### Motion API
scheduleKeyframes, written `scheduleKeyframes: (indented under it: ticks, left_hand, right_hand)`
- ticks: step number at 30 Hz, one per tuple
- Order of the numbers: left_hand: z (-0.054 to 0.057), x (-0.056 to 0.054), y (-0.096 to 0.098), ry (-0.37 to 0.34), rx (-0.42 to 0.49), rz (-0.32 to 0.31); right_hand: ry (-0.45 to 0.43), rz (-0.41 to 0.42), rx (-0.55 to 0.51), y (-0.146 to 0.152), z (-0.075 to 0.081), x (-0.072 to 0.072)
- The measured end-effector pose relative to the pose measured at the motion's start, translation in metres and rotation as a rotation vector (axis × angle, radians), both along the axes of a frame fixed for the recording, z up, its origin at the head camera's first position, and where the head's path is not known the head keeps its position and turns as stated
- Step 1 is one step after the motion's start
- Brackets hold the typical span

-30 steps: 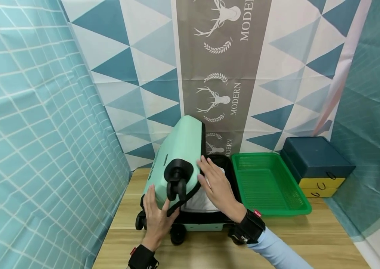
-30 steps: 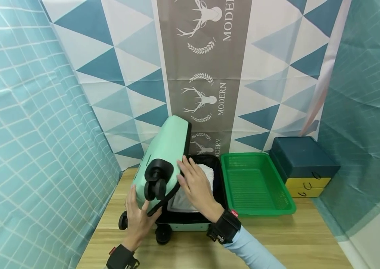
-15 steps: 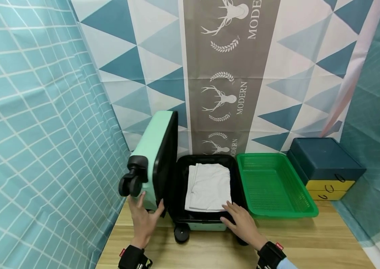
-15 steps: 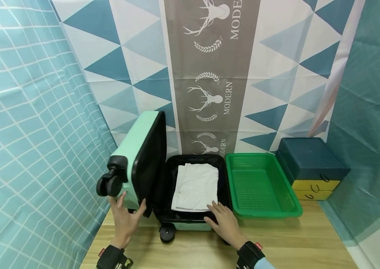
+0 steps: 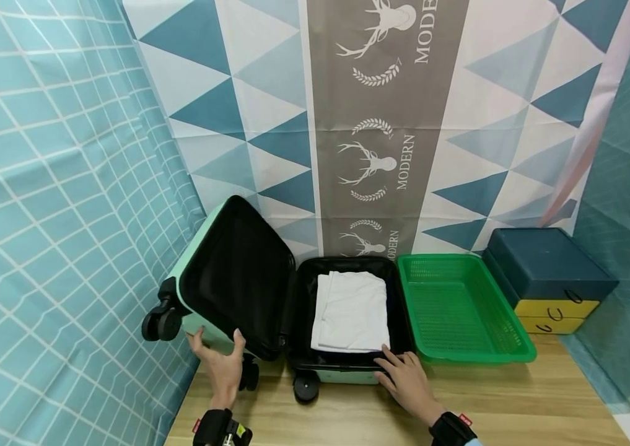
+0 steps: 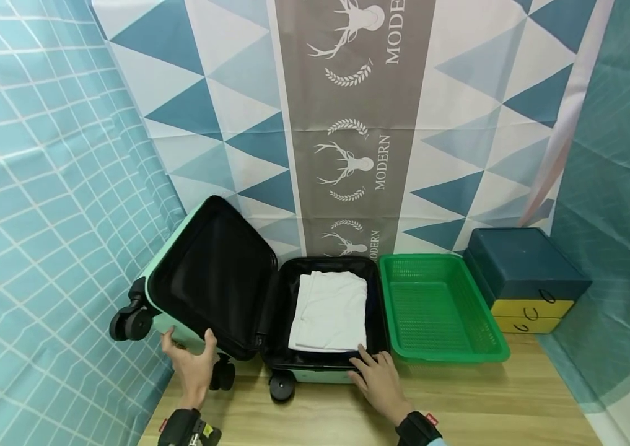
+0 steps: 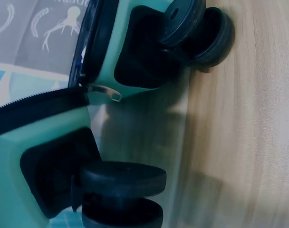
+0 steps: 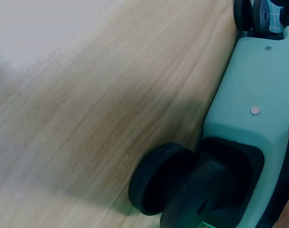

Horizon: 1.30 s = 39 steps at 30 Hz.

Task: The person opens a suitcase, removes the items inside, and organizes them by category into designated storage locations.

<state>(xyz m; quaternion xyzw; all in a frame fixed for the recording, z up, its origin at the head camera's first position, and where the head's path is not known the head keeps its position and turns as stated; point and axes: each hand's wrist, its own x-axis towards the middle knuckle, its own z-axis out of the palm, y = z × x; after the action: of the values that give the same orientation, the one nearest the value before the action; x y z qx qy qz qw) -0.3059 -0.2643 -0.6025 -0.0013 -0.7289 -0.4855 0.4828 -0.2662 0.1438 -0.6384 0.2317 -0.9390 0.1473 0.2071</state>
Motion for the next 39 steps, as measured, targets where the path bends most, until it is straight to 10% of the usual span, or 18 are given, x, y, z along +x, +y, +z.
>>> scheduleKeyframes:
  ticks: [8, 20, 24, 31, 39]
  left_hand:
    - [-0.117, -0.049, -0.052, -0.273, 0.265, 0.112]
    - [-0.139, -0.041, -0.051, -0.465, 0.36, 0.199]
    - [-0.127, -0.028, -0.042, -0.488, 0.413, 0.16]
    - [-0.051, 0.013, -0.011, -0.526, 0.505, 0.102]
    - [-0.041, 0.015, -0.007, -0.568, 0.548, 0.114]
  right_hand:
    - [-0.084, -0.018, 0.023, 0.002, 0.007, 0.002]
    - [-0.047, -0.015, 0.014, 0.003, 0.001, 0.005]
    - [-0.042, -0.018, 0.017, 0.003, 0.001, 0.005]
    - [-0.049, -0.015, 0.035, 0.001, 0.001, 0.004]
    - [-0.026, -0.022, 0.026, 0.0, -0.001, 0.002]
